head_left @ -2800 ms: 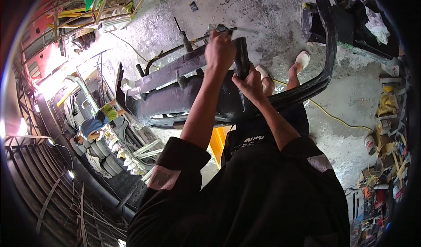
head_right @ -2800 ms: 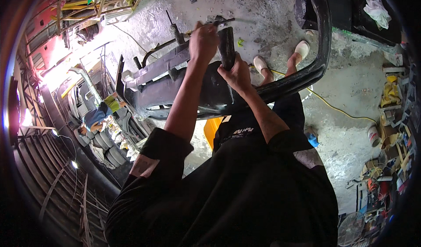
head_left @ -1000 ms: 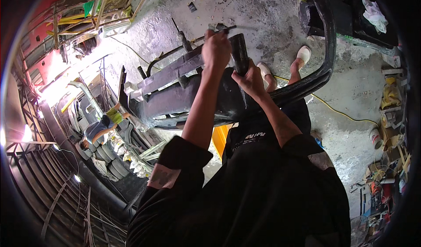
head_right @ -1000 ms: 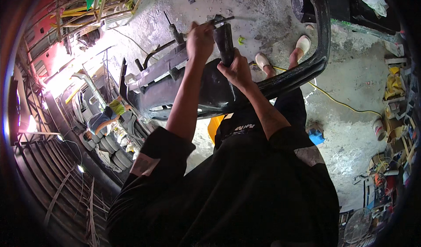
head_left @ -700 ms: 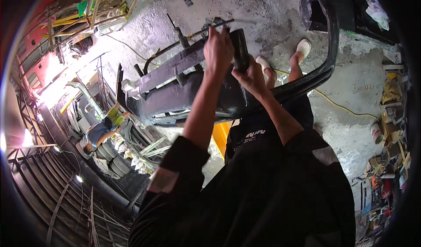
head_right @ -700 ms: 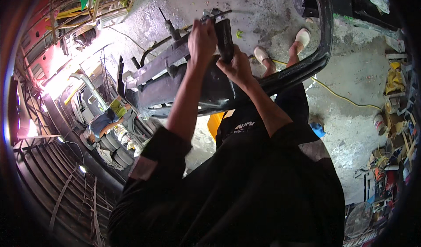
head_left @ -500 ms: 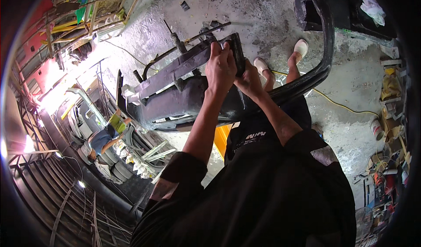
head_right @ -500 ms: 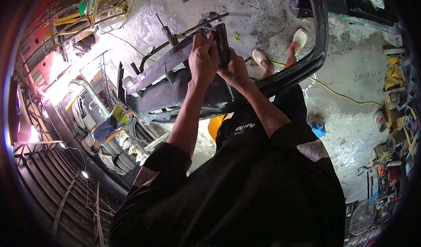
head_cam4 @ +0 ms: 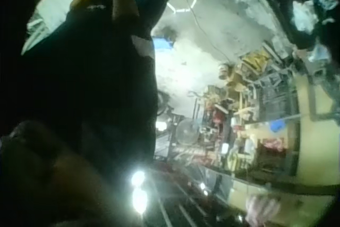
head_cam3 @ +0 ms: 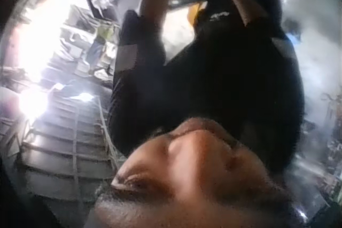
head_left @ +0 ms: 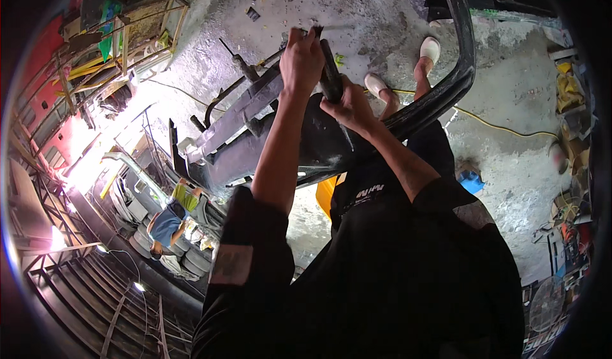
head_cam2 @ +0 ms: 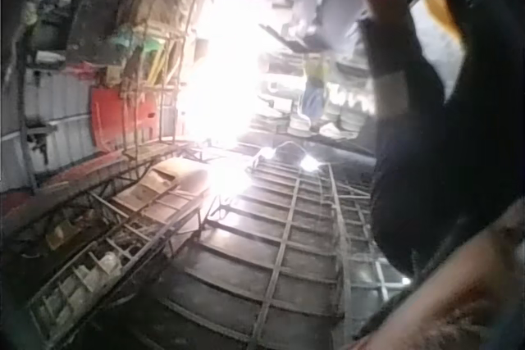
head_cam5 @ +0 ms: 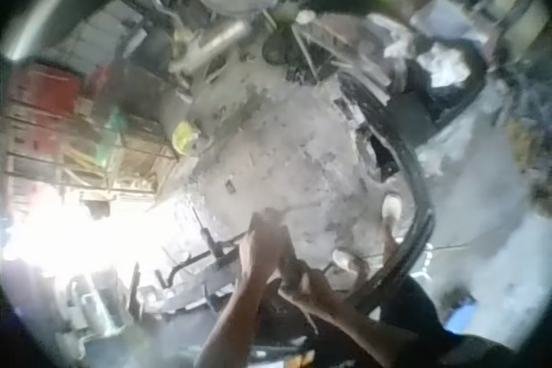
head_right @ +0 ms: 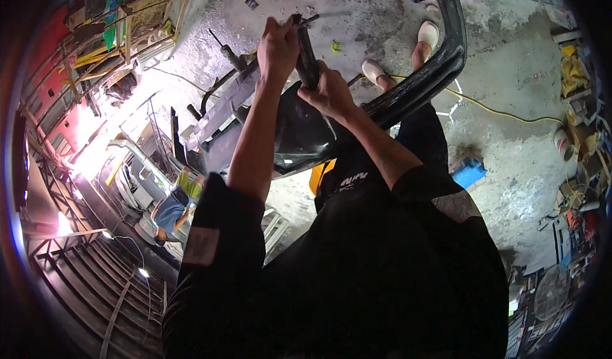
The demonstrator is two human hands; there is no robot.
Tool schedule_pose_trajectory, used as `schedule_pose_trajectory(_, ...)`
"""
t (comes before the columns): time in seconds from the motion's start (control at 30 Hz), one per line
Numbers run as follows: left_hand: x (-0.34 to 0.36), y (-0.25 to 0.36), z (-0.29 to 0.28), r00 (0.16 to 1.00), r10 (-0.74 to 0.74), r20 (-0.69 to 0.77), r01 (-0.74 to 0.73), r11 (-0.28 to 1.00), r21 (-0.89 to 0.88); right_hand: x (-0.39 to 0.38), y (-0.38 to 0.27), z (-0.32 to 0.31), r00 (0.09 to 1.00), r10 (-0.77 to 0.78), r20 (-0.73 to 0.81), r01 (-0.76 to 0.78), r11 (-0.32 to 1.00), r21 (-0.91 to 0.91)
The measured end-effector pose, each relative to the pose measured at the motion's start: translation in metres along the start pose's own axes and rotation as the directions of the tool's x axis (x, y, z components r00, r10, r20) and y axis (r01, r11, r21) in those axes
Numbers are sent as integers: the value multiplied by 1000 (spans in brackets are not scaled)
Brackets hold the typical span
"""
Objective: The person sands a large black car bumper with a sanding block, repeatedly dipping the block into a yellow bucket of water and wiping the surface. The person moves around the bumper to reach different sections and continues sanding until the end of the clip.
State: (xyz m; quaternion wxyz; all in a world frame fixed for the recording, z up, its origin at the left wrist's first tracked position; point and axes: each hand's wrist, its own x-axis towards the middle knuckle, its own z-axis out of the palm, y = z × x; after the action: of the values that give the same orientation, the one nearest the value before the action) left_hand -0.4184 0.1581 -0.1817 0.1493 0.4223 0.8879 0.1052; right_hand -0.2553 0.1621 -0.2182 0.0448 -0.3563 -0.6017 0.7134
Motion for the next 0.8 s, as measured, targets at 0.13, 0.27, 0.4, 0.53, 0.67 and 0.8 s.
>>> schedule_pose_trajectory(0.13, -46, 14, -8, 998, 50, -25, -53, 986, -158, 0, 9, -16, 999, 10, -32, -9, 999, 44)
schedule_pose_trajectory(0.27, -2, -7, -10, 999, 52, 6, -52, 998, 41, 4, -13, -6, 1000, 4, 8, -4, 1000, 9)
schedule_pose_trajectory(0.4, -44, 15, 2, 995, 94, 26, -89, 986, -144, -1, 25, -17, 995, -37, -87, 45, 995, 87)
schedule_pose_trajectory(0.53, -2, -1, -4, 997, 77, 11, -77, 997, -11, 3, 0, -7, 998, -46, -46, 49, 997, 62)
schedule_pose_trajectory(0.67, -25, 12, 4, 998, 30, 53, -28, 999, -36, 2, 17, -17, 998, -33, -58, 31, 999, -34)
schedule_pose_trajectory(0.8, -37, 8, 7, 998, 55, -13, -56, 998, -39, -3, 15, -14, 998, -23, -61, 24, 1000, 15)
